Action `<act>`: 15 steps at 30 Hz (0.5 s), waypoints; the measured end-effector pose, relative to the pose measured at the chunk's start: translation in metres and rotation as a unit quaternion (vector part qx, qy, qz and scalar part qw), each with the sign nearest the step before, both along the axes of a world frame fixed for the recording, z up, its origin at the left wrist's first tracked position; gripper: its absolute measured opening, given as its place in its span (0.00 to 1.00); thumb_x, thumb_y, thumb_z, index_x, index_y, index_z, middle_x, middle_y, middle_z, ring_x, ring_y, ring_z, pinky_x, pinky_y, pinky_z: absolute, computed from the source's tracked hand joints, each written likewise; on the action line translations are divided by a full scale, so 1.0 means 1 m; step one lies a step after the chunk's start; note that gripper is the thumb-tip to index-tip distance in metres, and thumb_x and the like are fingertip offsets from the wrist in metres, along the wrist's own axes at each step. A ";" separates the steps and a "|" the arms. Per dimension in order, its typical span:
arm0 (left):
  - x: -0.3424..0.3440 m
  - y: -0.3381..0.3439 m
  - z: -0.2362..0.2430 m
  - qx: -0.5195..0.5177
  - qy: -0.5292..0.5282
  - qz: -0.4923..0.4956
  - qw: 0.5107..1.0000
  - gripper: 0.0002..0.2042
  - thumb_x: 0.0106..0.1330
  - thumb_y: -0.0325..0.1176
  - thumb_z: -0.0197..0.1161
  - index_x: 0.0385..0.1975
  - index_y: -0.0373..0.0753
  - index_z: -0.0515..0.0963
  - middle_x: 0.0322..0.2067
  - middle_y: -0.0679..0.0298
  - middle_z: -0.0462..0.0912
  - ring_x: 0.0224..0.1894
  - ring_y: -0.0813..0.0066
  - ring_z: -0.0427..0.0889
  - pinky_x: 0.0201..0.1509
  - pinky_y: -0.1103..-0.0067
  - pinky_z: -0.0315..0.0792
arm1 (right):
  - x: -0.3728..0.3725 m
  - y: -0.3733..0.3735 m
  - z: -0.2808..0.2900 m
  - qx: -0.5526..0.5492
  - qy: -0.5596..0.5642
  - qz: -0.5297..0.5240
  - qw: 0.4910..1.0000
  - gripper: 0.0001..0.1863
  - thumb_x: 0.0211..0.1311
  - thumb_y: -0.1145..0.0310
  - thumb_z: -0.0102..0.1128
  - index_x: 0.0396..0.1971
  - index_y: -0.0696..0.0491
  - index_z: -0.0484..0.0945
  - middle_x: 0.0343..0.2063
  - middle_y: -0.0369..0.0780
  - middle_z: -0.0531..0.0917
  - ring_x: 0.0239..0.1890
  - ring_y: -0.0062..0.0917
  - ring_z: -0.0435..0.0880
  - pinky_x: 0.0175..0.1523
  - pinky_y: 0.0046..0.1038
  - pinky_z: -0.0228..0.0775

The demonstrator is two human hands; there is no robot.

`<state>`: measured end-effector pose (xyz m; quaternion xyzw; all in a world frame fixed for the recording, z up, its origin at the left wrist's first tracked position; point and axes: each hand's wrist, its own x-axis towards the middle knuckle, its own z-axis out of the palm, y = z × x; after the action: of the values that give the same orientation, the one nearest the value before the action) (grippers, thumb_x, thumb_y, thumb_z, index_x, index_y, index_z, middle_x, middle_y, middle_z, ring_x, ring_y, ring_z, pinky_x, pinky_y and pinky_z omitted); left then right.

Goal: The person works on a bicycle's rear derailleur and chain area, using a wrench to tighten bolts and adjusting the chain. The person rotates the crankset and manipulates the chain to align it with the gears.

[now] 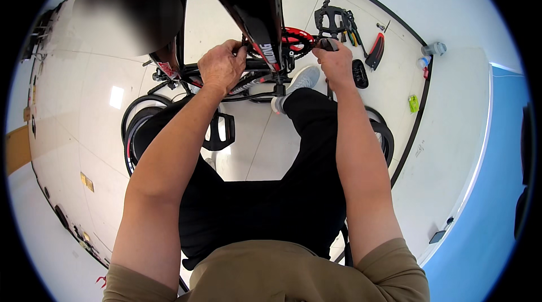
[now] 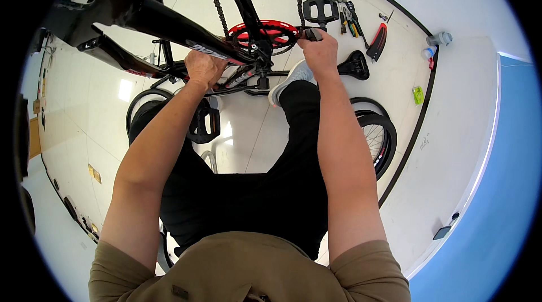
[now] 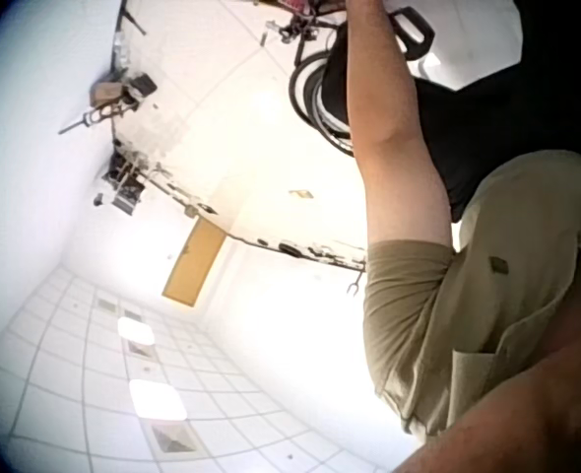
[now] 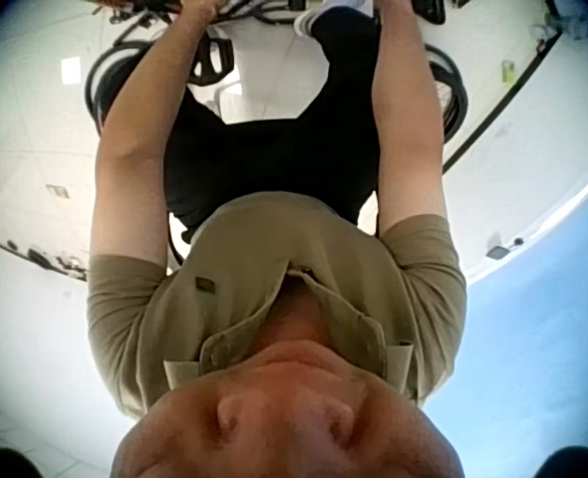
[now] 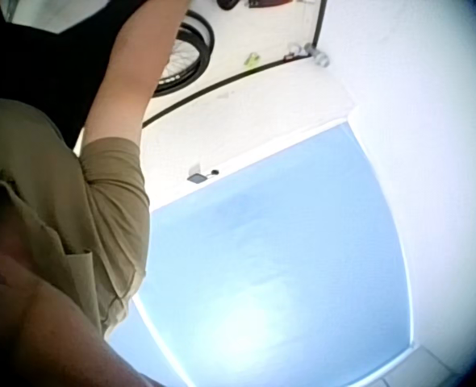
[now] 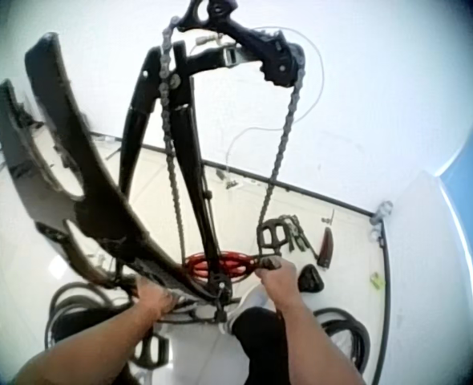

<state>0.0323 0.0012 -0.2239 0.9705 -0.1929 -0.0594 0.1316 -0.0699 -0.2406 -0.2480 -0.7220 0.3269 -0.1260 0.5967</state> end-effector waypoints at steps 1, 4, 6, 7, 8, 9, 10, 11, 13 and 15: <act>-0.002 0.000 0.001 -0.013 0.001 0.002 1.000 0.15 0.67 0.50 0.56 0.42 0.51 0.86 0.32 0.59 0.87 0.39 0.59 0.85 0.47 0.67 0.76 | 0.000 -0.001 -0.001 0.003 -0.002 -0.002 1.000 0.04 0.53 0.75 0.65 0.30 0.56 0.81 0.21 0.32 0.76 0.23 0.16 0.70 0.27 0.22 0.60; -0.001 0.003 -0.003 -0.041 -0.013 0.003 0.999 0.16 0.68 0.50 0.55 0.41 0.50 0.86 0.32 0.58 0.87 0.40 0.58 0.85 0.46 0.67 0.76 | -0.001 0.004 0.005 0.008 -0.002 -0.007 1.000 0.05 0.53 0.75 0.65 0.31 0.56 0.82 0.22 0.32 0.77 0.24 0.16 0.72 0.28 0.22 0.61; -0.001 0.002 -0.001 -0.034 -0.001 0.006 0.999 0.16 0.67 0.50 0.55 0.41 0.50 0.86 0.32 0.58 0.87 0.40 0.58 0.85 0.46 0.67 0.76 | -0.002 0.005 0.010 0.006 0.010 -0.013 1.000 0.06 0.54 0.76 0.65 0.32 0.57 0.82 0.22 0.32 0.77 0.25 0.16 0.72 0.29 0.22 0.63; -0.001 0.001 0.000 -0.031 0.005 0.008 0.999 0.16 0.67 0.50 0.55 0.41 0.50 0.86 0.32 0.58 0.87 0.40 0.57 0.85 0.47 0.67 0.76 | -0.002 0.005 0.009 0.000 0.008 -0.007 1.000 0.06 0.54 0.76 0.65 0.33 0.57 0.82 0.23 0.33 0.78 0.25 0.16 0.73 0.30 0.22 0.63; -0.001 0.001 0.000 -0.039 0.002 0.005 0.999 0.15 0.67 0.49 0.56 0.41 0.50 0.86 0.32 0.58 0.87 0.39 0.58 0.85 0.47 0.67 0.76 | -0.003 0.005 0.008 -0.006 0.006 -0.001 1.000 0.07 0.54 0.76 0.65 0.33 0.57 0.82 0.23 0.33 0.78 0.25 0.16 0.73 0.31 0.22 0.64; -0.002 0.001 0.000 -0.047 0.000 0.002 0.999 0.15 0.66 0.48 0.56 0.40 0.50 0.86 0.32 0.58 0.87 0.39 0.58 0.85 0.47 0.68 0.76 | -0.004 0.004 0.007 -0.012 0.004 0.005 1.000 0.07 0.54 0.76 0.65 0.34 0.57 0.82 0.24 0.33 0.79 0.25 0.17 0.73 0.31 0.22 0.65; -0.002 0.001 0.000 -0.056 -0.002 0.000 0.998 0.14 0.65 0.48 0.57 0.40 0.49 0.86 0.32 0.59 0.87 0.39 0.58 0.86 0.47 0.68 0.76 | -0.006 0.004 0.005 -0.006 0.000 -0.001 1.000 0.07 0.53 0.76 0.65 0.34 0.58 0.83 0.25 0.35 0.81 0.26 0.18 0.75 0.33 0.23 0.67; -0.001 0.002 -0.003 -0.094 -0.010 0.005 0.996 0.13 0.65 0.46 0.58 0.39 0.49 0.85 0.32 0.59 0.87 0.39 0.59 0.86 0.47 0.69 0.76 | -0.006 0.005 0.005 0.001 -0.006 -0.006 1.000 0.07 0.53 0.76 0.65 0.34 0.58 0.84 0.26 0.36 0.82 0.28 0.19 0.76 0.35 0.24 0.69; 0.000 0.006 -0.009 -0.169 -0.026 0.016 0.985 0.12 0.64 0.44 0.59 0.38 0.49 0.85 0.32 0.60 0.87 0.38 0.60 0.86 0.47 0.70 0.77 | -0.005 0.007 0.005 0.010 -0.017 -0.010 1.000 0.08 0.53 0.77 0.65 0.34 0.59 0.84 0.27 0.37 0.84 0.28 0.20 0.78 0.37 0.25 0.70; 0.001 0.007 -0.009 -0.168 -0.024 0.022 0.985 0.10 0.63 0.42 0.60 0.38 0.49 0.85 0.32 0.61 0.87 0.38 0.61 0.86 0.47 0.70 0.77 | -0.005 0.009 0.003 0.012 -0.025 -0.010 1.000 0.08 0.53 0.77 0.65 0.34 0.58 0.84 0.27 0.37 0.84 0.28 0.20 0.77 0.36 0.25 0.70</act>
<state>0.0329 0.0083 -0.2330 0.9397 -0.1816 0.0004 0.2898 -0.0748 -0.2316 -0.2446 -0.7082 0.3201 -0.1459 0.6121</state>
